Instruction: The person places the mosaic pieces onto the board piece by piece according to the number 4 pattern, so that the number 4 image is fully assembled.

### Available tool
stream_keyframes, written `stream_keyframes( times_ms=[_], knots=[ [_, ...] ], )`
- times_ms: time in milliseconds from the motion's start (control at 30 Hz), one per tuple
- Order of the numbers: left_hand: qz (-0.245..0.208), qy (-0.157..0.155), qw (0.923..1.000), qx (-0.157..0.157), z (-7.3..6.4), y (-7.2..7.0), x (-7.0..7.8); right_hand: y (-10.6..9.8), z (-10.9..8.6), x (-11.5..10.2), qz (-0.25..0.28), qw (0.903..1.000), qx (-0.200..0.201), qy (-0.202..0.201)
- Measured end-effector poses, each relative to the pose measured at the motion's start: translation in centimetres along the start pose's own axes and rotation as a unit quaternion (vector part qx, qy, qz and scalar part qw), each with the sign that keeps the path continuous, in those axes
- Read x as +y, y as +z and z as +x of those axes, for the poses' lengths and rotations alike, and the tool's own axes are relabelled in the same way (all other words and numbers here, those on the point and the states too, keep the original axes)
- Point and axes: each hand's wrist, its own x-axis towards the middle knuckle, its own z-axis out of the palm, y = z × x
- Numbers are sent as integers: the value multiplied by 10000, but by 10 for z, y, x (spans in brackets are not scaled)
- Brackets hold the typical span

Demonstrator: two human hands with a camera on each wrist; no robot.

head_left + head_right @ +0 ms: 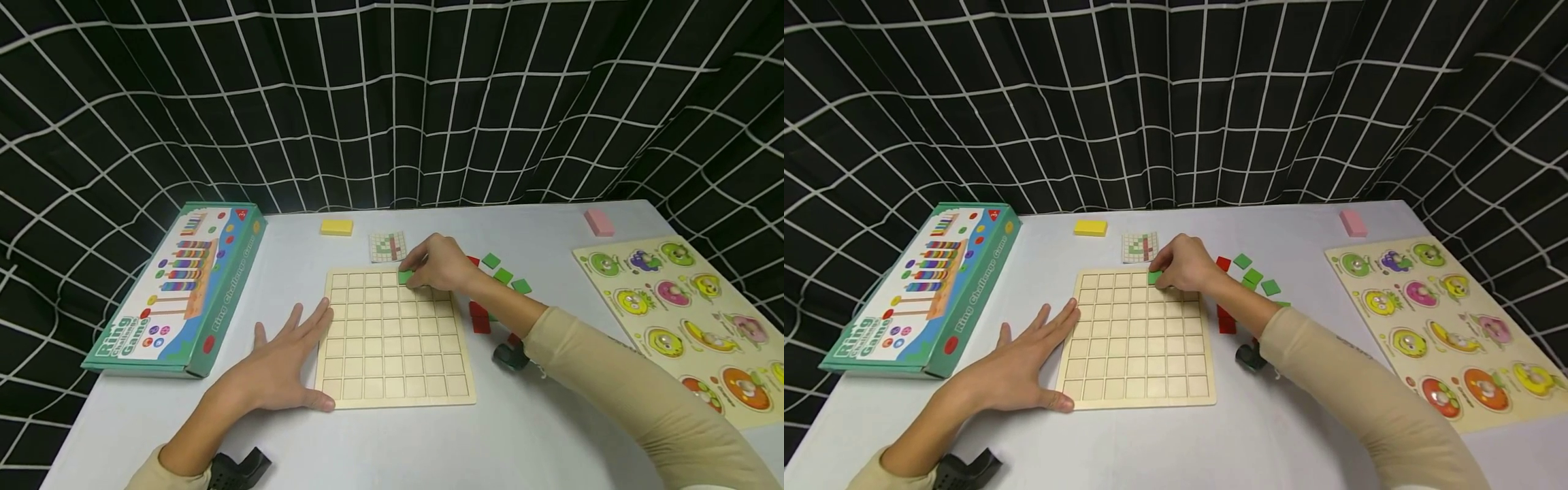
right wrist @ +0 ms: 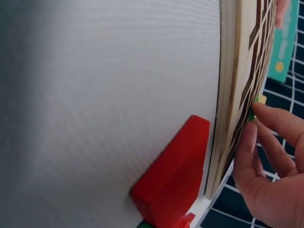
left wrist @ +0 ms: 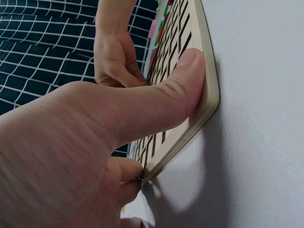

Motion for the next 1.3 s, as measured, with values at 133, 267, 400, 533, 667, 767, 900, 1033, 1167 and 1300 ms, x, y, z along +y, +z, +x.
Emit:
stream_keyframes(
  times_ms=[133,267,400,533,667,767,900,1033,1167,1300],
  knots=[
    [-25,-26,10000,-13,0,1,0,-1,0,1,-107,9999,-73,-70],
    [-64,-38,10000,-23,-1,1,0,-6,-1,3,-119,9997,-136,-193],
    [-12,1,10000,-2,0,0,0,-16,-4,6,-23,9987,-175,-468],
    [46,5,10000,-3,-1,-1,1,-31,-10,9,126,9976,-123,-670],
    [29,11,10000,9,-1,-2,1,-47,-15,16,237,9964,-35,-810],
    [7,32,10000,15,-2,-2,1,-58,-17,25,215,9965,-4,-811],
    [-25,44,10000,7,-2,-1,1,-70,-20,39,92,9969,13,-784],
    [-36,27,10000,-14,-1,0,1,-82,-24,56,31,9976,21,-691],
    [-57,21,10000,-3,-1,0,2,-92,-27,72,-90,9987,-9,-509],
    [-99,16,9999,5,-1,0,2,-98,-27,86,-227,9986,-168,-439]
  ],
)
